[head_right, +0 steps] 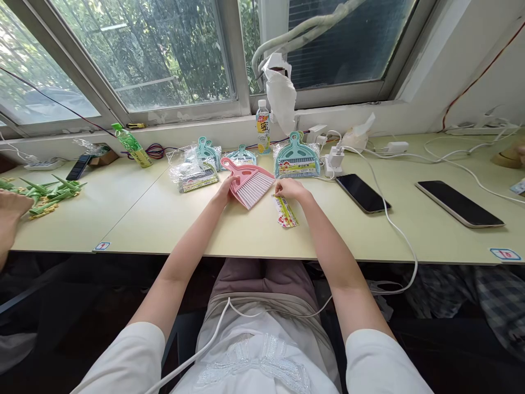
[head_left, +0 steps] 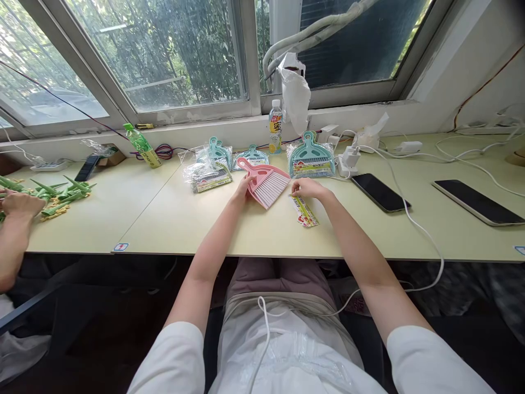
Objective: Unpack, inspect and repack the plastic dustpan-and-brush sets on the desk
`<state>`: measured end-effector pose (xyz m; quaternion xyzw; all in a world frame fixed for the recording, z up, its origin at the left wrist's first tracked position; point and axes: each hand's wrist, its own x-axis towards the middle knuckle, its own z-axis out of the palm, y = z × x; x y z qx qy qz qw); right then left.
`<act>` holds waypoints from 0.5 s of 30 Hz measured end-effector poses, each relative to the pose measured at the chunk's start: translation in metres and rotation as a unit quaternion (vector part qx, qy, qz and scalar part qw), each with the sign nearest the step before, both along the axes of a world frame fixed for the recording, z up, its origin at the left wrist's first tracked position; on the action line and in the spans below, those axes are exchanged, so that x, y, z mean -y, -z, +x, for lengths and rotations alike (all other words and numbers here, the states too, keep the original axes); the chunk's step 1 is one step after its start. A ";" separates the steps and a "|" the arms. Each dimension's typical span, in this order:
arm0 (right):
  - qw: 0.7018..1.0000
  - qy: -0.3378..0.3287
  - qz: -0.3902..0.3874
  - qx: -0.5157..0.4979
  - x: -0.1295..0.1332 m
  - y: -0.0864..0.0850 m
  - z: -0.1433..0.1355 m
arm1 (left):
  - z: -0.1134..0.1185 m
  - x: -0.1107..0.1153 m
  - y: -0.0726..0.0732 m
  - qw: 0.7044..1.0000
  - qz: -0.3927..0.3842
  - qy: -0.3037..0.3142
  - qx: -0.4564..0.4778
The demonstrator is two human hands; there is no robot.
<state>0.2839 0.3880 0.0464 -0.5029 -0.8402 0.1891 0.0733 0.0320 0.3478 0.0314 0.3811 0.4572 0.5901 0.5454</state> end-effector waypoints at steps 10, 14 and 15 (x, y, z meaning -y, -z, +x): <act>0.971 -0.012 -0.035 -0.237 -0.013 0.006 0.000 | 0.003 0.007 -0.005 1.000 0.018 0.015 -0.004; 0.925 0.148 0.026 -0.349 -0.022 0.017 -0.009 | 0.002 0.009 -0.004 0.998 0.031 0.053 -0.027; 0.916 0.171 0.025 -0.362 -0.023 0.019 -0.011 | 0.001 0.010 -0.004 0.997 0.030 0.058 -0.042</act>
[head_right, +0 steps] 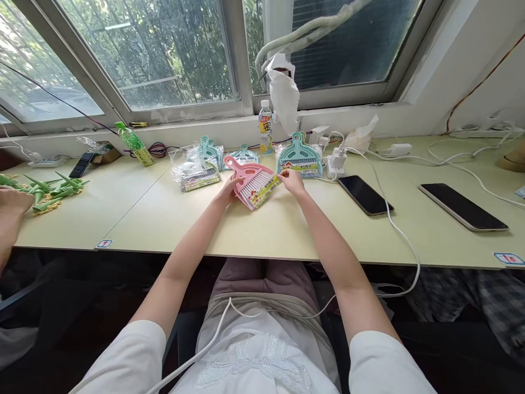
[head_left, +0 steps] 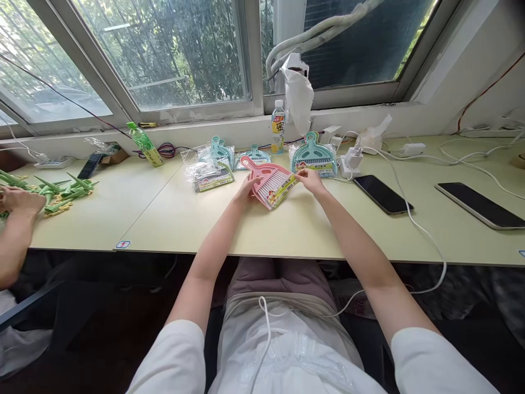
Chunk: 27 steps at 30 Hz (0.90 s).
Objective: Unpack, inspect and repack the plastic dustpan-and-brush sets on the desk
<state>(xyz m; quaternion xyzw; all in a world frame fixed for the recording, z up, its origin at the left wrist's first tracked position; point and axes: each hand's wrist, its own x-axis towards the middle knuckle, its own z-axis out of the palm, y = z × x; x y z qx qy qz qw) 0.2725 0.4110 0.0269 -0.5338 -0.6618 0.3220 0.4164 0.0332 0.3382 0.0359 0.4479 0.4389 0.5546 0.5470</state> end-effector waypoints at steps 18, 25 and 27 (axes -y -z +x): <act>0.991 0.017 0.091 0.099 0.022 -0.010 -0.009 | 0.001 0.003 -0.006 0.996 0.018 0.065 -0.058; 0.987 0.031 0.110 0.118 0.028 -0.008 -0.014 | 0.003 0.002 -0.004 0.993 0.071 0.084 -0.035; 0.983 0.041 0.132 0.120 0.030 -0.008 -0.015 | 0.004 0.002 -0.003 0.993 0.080 0.083 -0.031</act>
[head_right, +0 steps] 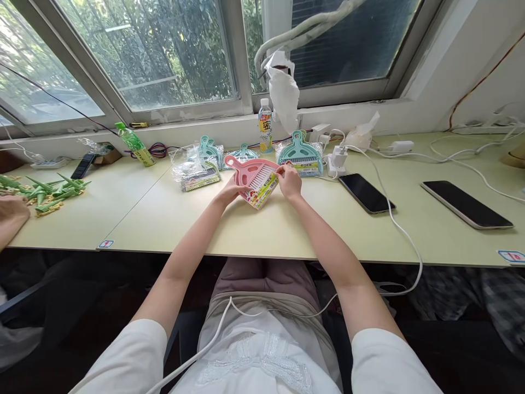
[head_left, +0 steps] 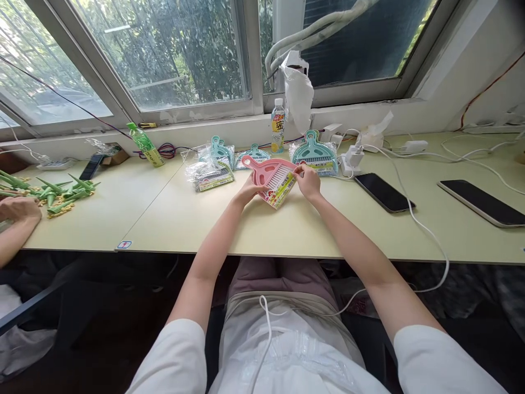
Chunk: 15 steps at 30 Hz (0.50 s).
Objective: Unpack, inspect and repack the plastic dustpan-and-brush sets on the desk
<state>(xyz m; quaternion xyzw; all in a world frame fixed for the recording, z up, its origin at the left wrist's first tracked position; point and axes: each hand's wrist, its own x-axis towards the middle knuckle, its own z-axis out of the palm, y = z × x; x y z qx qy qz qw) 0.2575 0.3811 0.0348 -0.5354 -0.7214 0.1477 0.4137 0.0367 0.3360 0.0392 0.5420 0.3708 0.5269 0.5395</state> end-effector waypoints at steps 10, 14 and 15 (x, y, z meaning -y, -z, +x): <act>0.995 0.026 0.088 0.051 0.007 -0.003 0.001 | 0.007 0.010 -0.008 0.999 0.006 0.036 0.008; 0.991 0.037 0.104 0.072 0.008 -0.003 0.002 | 0.011 0.013 -0.011 0.999 0.007 0.040 0.013; 0.991 0.041 0.104 0.076 0.008 -0.003 0.002 | 0.011 0.013 -0.011 0.999 0.007 0.039 0.011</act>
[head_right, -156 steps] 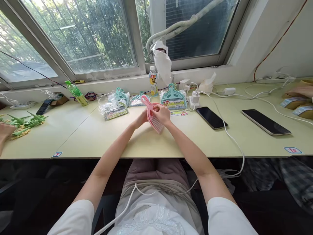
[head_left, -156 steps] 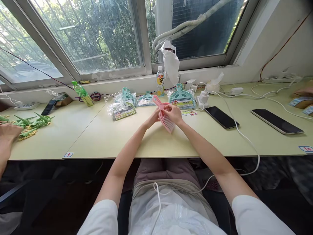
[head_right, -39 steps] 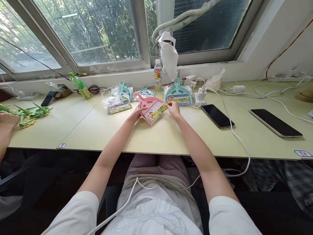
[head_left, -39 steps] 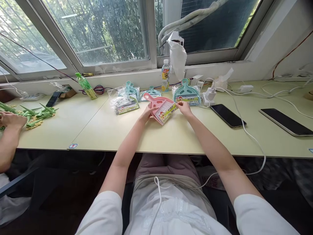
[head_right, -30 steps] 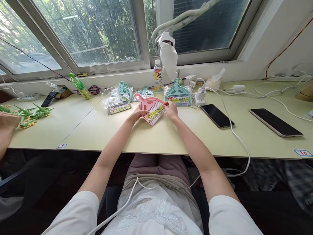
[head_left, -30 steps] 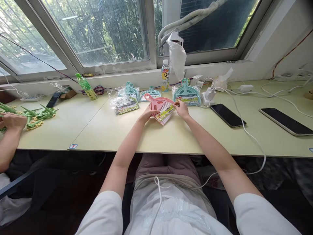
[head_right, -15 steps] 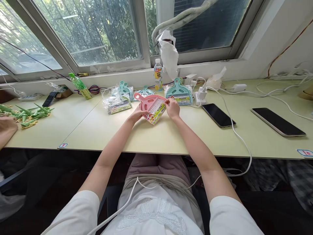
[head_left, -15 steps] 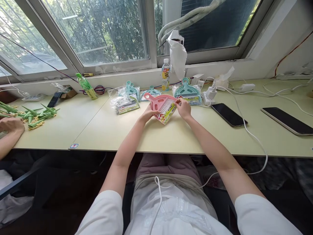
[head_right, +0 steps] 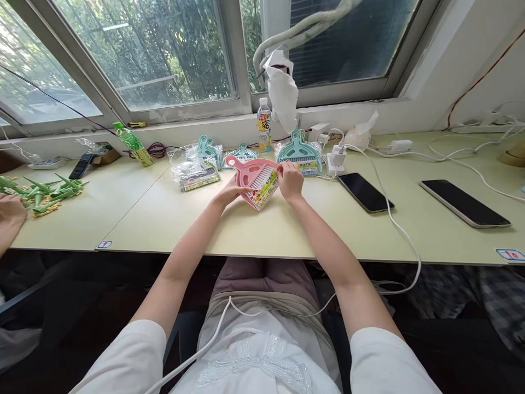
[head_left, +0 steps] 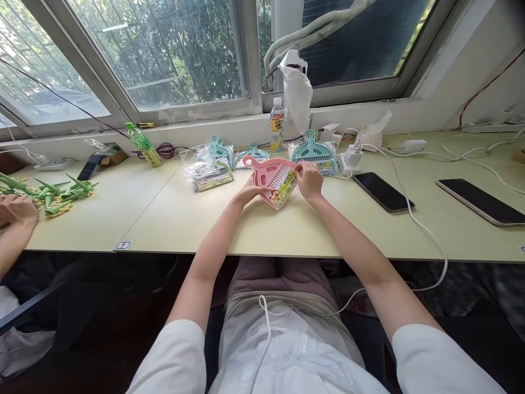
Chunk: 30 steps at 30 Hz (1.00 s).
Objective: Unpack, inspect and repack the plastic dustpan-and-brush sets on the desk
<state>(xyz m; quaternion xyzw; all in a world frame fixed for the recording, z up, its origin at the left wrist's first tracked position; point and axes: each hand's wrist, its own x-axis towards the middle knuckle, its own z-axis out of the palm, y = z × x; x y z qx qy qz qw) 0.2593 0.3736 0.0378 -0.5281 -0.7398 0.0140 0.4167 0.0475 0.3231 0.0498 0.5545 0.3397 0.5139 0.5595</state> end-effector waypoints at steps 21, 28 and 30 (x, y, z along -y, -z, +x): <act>0.969 0.016 -0.130 -0.208 -0.007 0.002 -0.006 | -0.010 -0.013 0.007 0.993 0.031 -0.094 0.059; 0.853 -0.183 -0.302 -0.385 0.003 -0.007 -0.027 | -0.012 -0.013 0.006 0.987 0.038 -0.138 0.067; 0.840 -0.204 -0.314 -0.392 0.009 -0.013 -0.028 | -0.010 -0.011 0.005 0.989 0.043 -0.130 0.062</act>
